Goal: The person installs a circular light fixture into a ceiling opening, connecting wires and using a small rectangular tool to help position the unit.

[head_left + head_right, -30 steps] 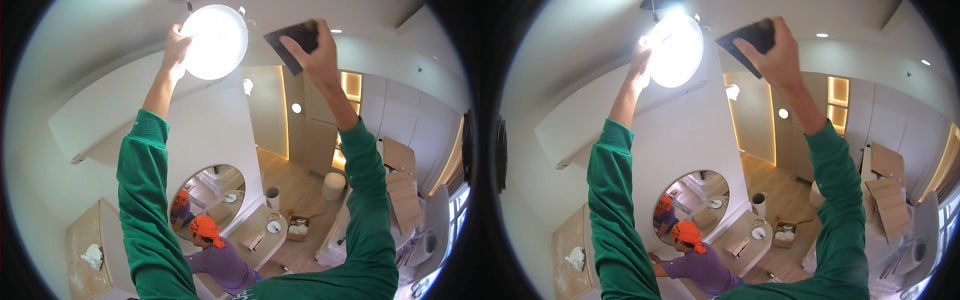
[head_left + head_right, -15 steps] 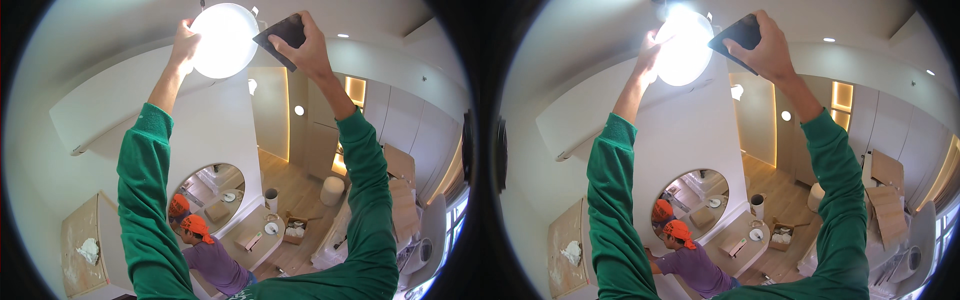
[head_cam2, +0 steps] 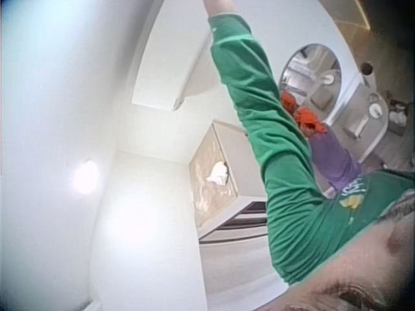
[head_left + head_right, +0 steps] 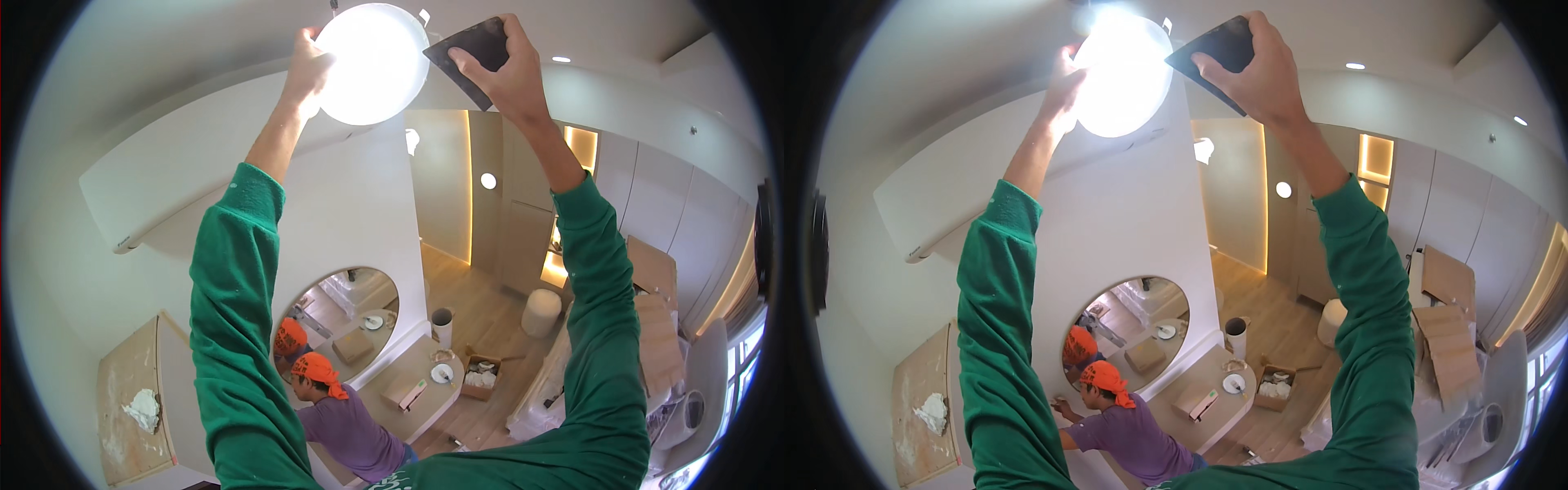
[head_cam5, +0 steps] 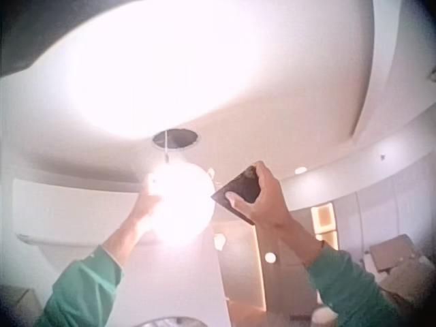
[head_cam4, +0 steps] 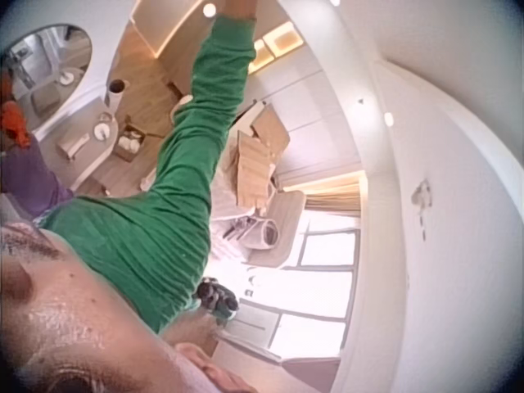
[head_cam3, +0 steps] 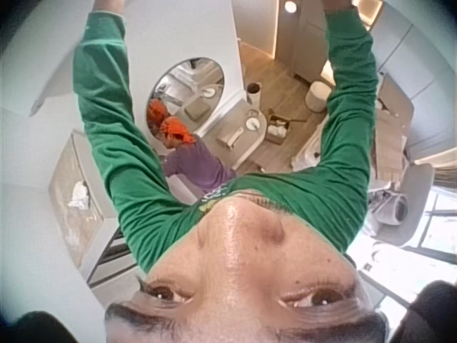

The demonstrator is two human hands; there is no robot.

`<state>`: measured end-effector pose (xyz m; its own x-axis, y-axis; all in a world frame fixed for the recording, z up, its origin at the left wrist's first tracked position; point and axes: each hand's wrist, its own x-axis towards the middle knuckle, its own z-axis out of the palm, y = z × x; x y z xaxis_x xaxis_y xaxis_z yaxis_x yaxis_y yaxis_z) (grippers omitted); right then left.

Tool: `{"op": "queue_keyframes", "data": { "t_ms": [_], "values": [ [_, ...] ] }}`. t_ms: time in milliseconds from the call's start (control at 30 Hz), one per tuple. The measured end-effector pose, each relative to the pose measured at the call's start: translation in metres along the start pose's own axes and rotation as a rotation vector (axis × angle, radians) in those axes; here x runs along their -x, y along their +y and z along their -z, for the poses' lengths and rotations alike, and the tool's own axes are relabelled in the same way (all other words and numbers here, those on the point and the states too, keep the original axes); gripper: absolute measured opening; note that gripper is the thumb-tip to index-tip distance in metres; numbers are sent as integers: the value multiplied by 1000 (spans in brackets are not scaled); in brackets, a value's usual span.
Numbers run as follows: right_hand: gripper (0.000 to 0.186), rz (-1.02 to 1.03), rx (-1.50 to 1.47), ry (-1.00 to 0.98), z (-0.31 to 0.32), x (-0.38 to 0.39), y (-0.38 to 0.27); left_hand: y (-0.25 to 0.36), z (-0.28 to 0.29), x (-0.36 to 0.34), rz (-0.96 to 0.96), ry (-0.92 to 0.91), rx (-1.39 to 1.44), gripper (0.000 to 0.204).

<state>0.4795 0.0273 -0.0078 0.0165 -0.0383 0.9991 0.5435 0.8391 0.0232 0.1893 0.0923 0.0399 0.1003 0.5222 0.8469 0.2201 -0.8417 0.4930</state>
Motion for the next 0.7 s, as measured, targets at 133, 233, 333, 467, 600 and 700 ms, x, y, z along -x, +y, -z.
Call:
{"op": "queue_keyframes", "data": {
  "t_ms": [133,233,333,467,600,700],
  "values": [
    [52,45,59,12,-4,7,-3,5,-4,1,43,38,50,70],
    [47,122,149,25,-10,20,-5,5,-5,6,50,81,30,66],
    [49,62,134,-18,-16,31,-4,-5,2,3,-28,70,20,66],
    [51,-8,214,-222,-37,62,-9,-12,-1,3,-65,108,107,66],
    [52,5,100,-60,-37,71,-7,-2,-9,-5,-157,40,-38,69],
    [49,-102,-17,74,-14,62,-3,6,-13,-3,-161,93,-36,70]
  ]
}}
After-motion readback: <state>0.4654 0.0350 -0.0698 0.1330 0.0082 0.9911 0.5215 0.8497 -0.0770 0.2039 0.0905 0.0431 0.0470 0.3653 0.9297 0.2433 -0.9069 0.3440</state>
